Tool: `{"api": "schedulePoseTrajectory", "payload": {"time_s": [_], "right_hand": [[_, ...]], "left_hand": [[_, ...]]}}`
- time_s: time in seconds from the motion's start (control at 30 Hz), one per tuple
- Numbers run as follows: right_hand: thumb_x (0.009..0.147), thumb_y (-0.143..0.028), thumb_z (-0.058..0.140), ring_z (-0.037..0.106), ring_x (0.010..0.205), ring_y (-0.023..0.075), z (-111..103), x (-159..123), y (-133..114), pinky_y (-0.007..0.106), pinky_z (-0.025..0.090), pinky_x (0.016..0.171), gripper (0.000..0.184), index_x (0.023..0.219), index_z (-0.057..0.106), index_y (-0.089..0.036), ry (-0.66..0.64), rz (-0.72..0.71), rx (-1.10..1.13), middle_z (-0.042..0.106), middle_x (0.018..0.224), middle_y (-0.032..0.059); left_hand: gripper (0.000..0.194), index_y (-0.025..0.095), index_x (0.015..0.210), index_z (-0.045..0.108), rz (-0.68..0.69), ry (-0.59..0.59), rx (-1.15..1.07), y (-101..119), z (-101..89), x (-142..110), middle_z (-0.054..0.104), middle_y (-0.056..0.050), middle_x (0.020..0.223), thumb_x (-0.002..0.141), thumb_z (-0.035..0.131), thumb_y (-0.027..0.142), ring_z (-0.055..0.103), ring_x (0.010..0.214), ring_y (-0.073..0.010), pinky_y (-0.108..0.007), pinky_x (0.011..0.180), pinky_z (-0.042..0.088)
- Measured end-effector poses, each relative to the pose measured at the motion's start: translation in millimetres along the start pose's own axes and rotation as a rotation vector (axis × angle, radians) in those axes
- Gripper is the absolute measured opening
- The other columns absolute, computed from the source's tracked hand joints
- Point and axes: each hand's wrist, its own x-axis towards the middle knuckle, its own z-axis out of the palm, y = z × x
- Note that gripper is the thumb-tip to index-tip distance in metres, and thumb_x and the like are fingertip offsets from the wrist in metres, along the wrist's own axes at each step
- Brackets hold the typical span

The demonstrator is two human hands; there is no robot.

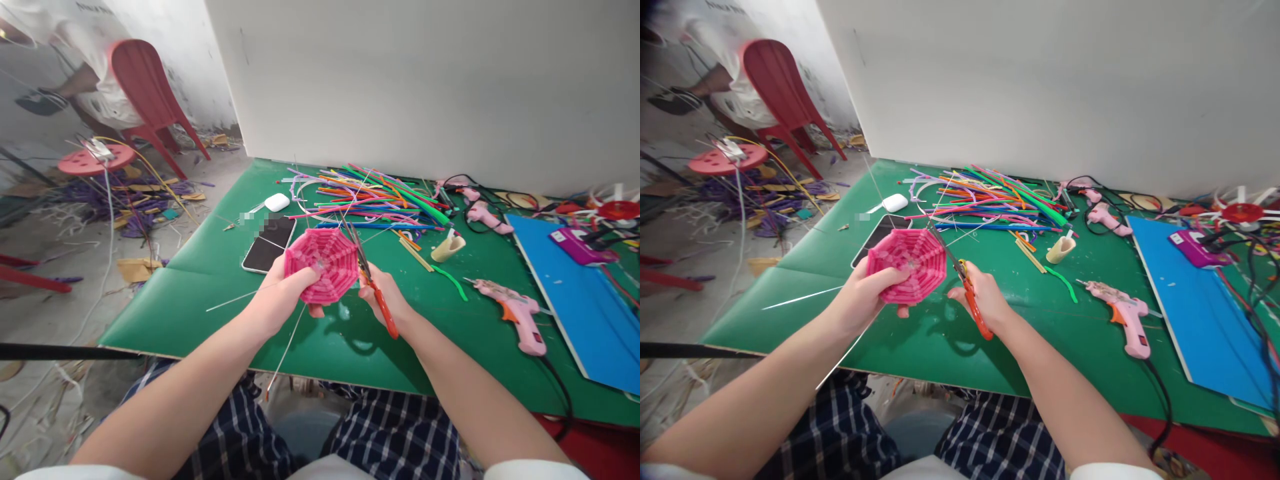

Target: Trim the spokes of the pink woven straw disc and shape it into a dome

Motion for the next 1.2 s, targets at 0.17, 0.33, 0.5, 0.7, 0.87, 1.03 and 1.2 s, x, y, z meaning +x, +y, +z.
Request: {"api": "schedulePoseTrajectory", "payload": {"time_s": [0.17, 0.33, 0.5, 0.7, 0.87, 1.03, 1.2], "right_hand": [[0.065, -0.080, 0.037, 0.028, 0.048, 0.0084, 0.5, 1.8, 1.9, 0.022, 0.025, 0.045, 0.060, 0.070, 0.039, -0.020, 0.001, 0.004, -0.011, 0.033, 0.053, -0.0069], [0.067, -0.077, 0.039, 0.029, 0.048, 0.0087, 1.0, 1.7, 2.2, 0.022, 0.026, 0.045, 0.057, 0.070, 0.038, -0.020, 0.008, -0.007, -0.004, 0.033, 0.054, -0.0069], [0.067, -0.077, 0.038, 0.029, 0.048, 0.0087, 0.8, 0.4, 1.3, 0.023, 0.025, 0.045, 0.056, 0.068, 0.037, -0.020, 0.019, -0.019, -0.005, 0.033, 0.054, -0.0067], [0.067, -0.078, 0.036, 0.028, 0.047, 0.0087, 0.5, 0.1, -2.4, 0.023, 0.025, 0.045, 0.057, 0.068, 0.035, -0.021, 0.008, -0.001, -0.014, 0.032, 0.054, -0.0069], [0.068, -0.075, 0.039, 0.029, 0.047, 0.0088, 0.6, 0.3, -1.5, 0.023, 0.025, 0.045, 0.054, 0.067, 0.035, -0.021, 0.016, -0.017, -0.031, 0.032, 0.053, -0.0067], [0.069, -0.074, 0.038, 0.028, 0.047, 0.0088, 0.7, 0.2, 0.1, 0.023, 0.026, 0.045, 0.053, 0.068, 0.036, -0.021, 0.013, -0.023, -0.037, 0.032, 0.054, -0.0064], [0.068, -0.077, 0.035, 0.028, 0.046, 0.0089, 0.0, 0.1, -1.8, 0.023, 0.026, 0.045, 0.056, 0.068, 0.035, -0.021, 0.014, -0.026, -0.044, 0.031, 0.053, -0.0064]], "left_hand": [[0.047, 0.016, 0.118, 0.052, -0.008, 0.001, 0.004, 0.4, 0.0, 0.4, 0.061, 0.001, 0.060, 0.071, 0.056, 0.021, 0.057, 0.044, -0.0132, -0.021, 0.032, 0.047], [0.045, 0.014, 0.114, 0.053, -0.025, 0.028, 0.011, 0.1, 0.9, 0.4, 0.060, 0.001, 0.058, 0.070, 0.058, 0.023, 0.056, 0.042, -0.0132, -0.022, 0.032, 0.047], [0.043, 0.011, 0.108, 0.052, -0.054, 0.078, 0.009, -0.1, 1.9, -1.0, 0.059, 0.000, 0.058, 0.068, 0.060, 0.024, 0.056, 0.043, -0.0141, -0.023, 0.031, 0.047], [0.048, 0.011, 0.114, 0.050, -0.055, 0.068, 0.002, 1.4, 1.9, -1.2, 0.059, 0.001, 0.056, 0.068, 0.058, 0.021, 0.055, 0.040, -0.0140, -0.024, 0.031, 0.047], [0.056, 0.012, 0.121, 0.046, -0.064, 0.069, -0.002, 0.7, 1.2, -1.0, 0.060, 0.001, 0.057, 0.067, 0.057, 0.020, 0.056, 0.040, -0.0150, -0.023, 0.030, 0.047], [0.048, 0.011, 0.115, 0.052, -0.059, 0.050, -0.009, -0.8, -0.2, -0.9, 0.059, 0.000, 0.057, 0.068, 0.058, 0.021, 0.057, 0.040, -0.0144, -0.022, 0.030, 0.046], [0.046, 0.014, 0.115, 0.053, -0.048, 0.017, -0.025, -0.6, -0.6, -0.5, 0.060, 0.000, 0.060, 0.069, 0.057, 0.020, 0.056, 0.041, -0.0136, -0.022, 0.030, 0.046]]}}
